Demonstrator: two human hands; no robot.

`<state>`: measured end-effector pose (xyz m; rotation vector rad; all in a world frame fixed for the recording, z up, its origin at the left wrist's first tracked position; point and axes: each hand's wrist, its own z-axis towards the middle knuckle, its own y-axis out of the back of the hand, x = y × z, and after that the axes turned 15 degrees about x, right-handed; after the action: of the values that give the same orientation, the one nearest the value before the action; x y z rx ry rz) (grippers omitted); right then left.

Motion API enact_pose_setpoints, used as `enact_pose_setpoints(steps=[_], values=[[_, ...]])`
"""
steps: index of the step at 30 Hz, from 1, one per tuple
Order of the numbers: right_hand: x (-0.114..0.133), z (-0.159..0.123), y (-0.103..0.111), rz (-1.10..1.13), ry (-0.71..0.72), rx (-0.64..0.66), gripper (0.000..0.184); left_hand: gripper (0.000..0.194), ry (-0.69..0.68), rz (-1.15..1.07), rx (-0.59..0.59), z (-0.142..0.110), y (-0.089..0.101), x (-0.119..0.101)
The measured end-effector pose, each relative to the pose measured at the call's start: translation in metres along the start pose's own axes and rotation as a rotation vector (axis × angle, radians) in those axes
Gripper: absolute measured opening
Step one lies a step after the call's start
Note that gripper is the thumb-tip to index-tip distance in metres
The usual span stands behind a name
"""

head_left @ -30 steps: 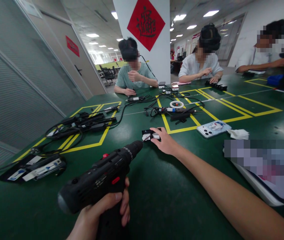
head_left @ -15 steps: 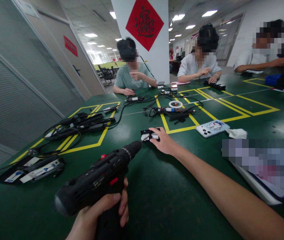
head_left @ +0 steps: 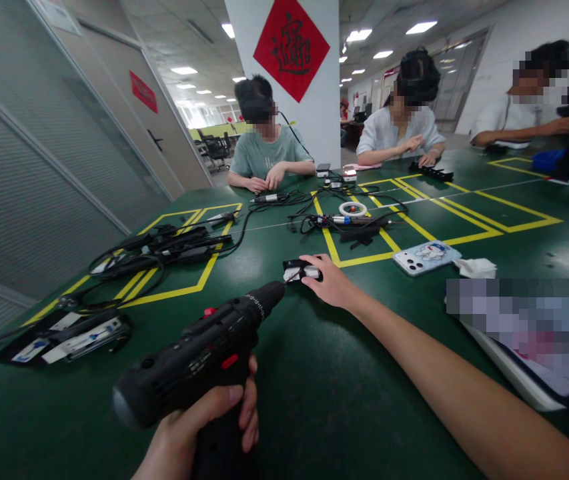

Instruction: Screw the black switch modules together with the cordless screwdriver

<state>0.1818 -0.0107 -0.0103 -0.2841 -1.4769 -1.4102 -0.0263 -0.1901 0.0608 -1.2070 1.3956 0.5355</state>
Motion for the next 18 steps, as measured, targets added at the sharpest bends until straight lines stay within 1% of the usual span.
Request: enact_pose_setpoints(steps=[11,18], values=[[-0.003,0.0011,-0.0018,0.016,0.011,-0.003,0.047,0.019,0.007,-0.014,0.018,-0.0002,0.0012,0.0005],[-0.0048,0.0023,-0.0027,0.018,-0.014,0.005,0.047,0.02,0.028,-0.014,0.021,-0.0018,0.0025,-0.0002]])
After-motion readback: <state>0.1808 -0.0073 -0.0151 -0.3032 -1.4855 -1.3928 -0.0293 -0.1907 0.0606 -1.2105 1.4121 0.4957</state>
